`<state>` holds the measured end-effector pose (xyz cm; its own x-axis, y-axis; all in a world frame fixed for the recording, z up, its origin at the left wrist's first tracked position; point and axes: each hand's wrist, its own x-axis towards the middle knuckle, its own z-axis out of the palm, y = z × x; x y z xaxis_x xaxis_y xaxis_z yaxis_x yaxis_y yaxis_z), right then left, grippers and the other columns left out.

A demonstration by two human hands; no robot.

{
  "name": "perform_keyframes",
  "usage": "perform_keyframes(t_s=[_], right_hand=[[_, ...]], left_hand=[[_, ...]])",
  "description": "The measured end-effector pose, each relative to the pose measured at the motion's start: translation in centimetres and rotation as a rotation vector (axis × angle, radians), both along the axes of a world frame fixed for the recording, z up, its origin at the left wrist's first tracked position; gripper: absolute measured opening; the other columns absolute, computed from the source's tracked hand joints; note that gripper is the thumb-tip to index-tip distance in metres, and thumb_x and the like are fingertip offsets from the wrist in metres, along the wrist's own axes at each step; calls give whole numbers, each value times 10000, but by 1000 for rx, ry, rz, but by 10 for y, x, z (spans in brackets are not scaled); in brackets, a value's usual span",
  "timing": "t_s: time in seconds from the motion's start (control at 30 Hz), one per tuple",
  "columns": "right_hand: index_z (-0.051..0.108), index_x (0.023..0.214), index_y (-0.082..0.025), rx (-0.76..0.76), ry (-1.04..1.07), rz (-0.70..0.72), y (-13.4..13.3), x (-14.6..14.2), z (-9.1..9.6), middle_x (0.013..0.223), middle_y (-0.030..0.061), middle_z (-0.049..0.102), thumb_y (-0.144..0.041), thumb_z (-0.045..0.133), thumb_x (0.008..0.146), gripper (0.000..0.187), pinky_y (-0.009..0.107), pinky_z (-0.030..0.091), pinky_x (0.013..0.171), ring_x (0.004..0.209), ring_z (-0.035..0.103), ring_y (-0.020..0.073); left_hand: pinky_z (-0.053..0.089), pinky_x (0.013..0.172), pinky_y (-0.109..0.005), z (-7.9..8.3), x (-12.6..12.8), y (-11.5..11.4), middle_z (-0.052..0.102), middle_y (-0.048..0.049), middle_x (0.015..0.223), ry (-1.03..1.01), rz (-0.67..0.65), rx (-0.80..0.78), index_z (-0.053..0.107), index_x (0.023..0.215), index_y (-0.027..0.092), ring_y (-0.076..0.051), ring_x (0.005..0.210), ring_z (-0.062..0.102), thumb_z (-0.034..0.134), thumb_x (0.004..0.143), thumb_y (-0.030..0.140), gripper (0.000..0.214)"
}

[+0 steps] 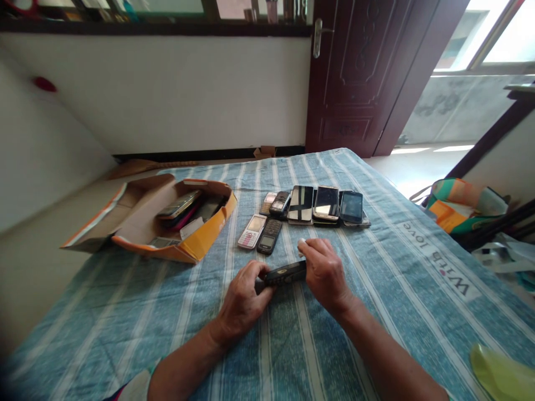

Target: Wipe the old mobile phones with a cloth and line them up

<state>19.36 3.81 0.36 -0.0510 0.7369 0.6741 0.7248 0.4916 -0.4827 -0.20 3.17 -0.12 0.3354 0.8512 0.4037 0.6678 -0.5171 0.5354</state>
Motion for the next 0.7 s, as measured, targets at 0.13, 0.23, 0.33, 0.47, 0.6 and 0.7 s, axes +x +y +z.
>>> perform_keyframes(t_s=[0.13, 0.23, 0.33, 0.47, 0.6, 0.7], right_hand=[[694, 993, -190, 43, -70, 29, -5, -8, 1, 880, 80, 650, -93, 388, 922, 329, 340, 509, 763, 840, 573, 198], [677, 994, -178, 82, -138, 73, -12, -17, -1, 946, 95, 641, -96, 390, 933, 305, 365, 507, 833, 932, 561, 216], [658, 1015, -134, 116, -167, 149, -21, -31, -2, 991, 120, 633, -89, 391, 936, 282, 384, 508, 862, 982, 546, 228], [657, 964, -129, 122, -178, 225, -28, -47, -1, 969, 120, 629, -93, 385, 944, 276, 382, 521, 831, 995, 555, 233], [659, 884, -133, 107, -217, 268, -29, -56, 1, 911, 104, 624, -106, 384, 953, 285, 367, 518, 810, 935, 560, 220], [655, 835, -119, 113, -246, 283, -28, -57, 2, 873, 106, 612, -110, 380, 957, 300, 354, 514, 795, 906, 552, 215]], left_hand=[[495, 641, -286, 0, -1, 0, 562, -3, 762, -20, -18, -27, 488, 817, 198, -162, 703, 580, 523, 697, 63, 184], [497, 648, -280, -2, -2, 1, 558, -2, 771, -39, -39, -33, 493, 834, 196, -157, 715, 576, 513, 696, 47, 204], [496, 659, -279, -4, -2, 2, 553, 1, 781, -52, -46, -35, 492, 846, 197, -157, 734, 573, 510, 699, 50, 208], [498, 674, -281, -4, -3, 2, 562, -8, 807, -92, -75, -38, 492, 873, 197, -160, 756, 574, 508, 738, 96, 169], [497, 677, -290, -3, -4, 3, 558, -13, 788, -99, -83, -8, 472, 839, 198, -160, 734, 565, 453, 756, 102, 129], [502, 683, -295, -3, -5, 3, 572, -22, 799, -98, -85, 6, 481, 875, 191, -164, 739, 576, 430, 767, 104, 148]])
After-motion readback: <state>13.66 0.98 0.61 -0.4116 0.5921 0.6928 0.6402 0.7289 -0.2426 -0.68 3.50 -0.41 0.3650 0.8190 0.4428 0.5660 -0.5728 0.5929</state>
